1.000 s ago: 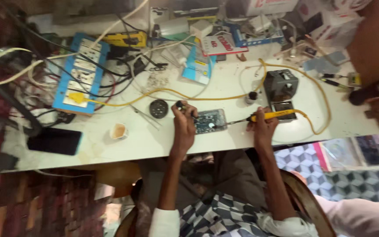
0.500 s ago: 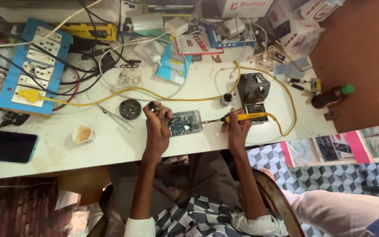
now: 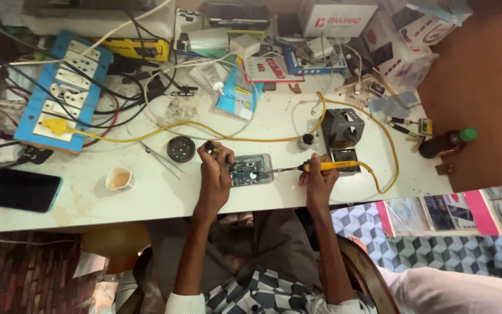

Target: The person uses a soldering iron and solder wire to work on a small circuit board placed on a cluttered workbench. They repeatedly apply heat and solder to specific points on the board while holding the components steady with their other hand.

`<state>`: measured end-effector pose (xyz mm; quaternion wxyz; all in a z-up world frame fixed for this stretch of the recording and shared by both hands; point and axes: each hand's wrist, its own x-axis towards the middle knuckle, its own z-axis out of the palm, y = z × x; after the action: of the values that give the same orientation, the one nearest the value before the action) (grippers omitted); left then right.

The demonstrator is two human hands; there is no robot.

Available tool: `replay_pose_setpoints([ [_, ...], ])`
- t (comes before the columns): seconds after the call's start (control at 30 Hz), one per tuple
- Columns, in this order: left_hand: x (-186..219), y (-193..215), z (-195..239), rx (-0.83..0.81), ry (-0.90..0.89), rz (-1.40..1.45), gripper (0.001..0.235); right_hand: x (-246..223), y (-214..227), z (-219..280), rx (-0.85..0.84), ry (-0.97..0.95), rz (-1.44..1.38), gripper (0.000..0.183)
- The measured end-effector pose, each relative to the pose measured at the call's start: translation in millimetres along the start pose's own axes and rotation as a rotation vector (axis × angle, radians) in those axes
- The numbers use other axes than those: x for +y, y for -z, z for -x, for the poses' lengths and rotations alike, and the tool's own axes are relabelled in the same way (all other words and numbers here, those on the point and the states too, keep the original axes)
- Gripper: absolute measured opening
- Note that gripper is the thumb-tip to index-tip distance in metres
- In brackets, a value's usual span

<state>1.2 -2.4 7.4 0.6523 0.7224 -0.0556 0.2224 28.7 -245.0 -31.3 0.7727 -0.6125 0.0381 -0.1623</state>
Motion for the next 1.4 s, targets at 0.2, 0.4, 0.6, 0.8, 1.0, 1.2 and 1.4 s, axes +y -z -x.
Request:
replay_pose_setpoints([
  [0.2, 3, -4, -4, -0.005, -0.035, -0.022, 0.017, -3, 2, -6, 0.005, -0.016, 0.011, 0.029],
  [0.4, -1, -5, 0, -0.009, -0.007, -0.048, 0.023, -7, 1, -3, -0.012, -0.016, 0.003, 0.032],
  [0.6, 2, 0, 0, -0.024, -0.067, -0.031, 0.029, -12, -5, 2, 0.014, -0.040, 0.021, 0.032],
  [0.8, 3, -3, 3, -0.028, -0.024, -0.018, 0.047, -11, -1, 3, 0.013, -0.010, 0.047, 0.032],
  [1.0, 4, -3, 6, -0.023, -0.070, -0.045, 0.057, -12, 1, 6, 0.007, -0.029, 0.039, 0.032],
  [1.2, 1, 1, -1, -0.016, -0.056, -0.035, 0.061, -3, 1, 2, -0.020, 0.017, 0.021, 0.033],
  [1.4, -7, -2, -8, -0.006, -0.091, -0.016, 0.055, 7, -1, -13, 0.046, -0.016, 0.071, 0.028],
])
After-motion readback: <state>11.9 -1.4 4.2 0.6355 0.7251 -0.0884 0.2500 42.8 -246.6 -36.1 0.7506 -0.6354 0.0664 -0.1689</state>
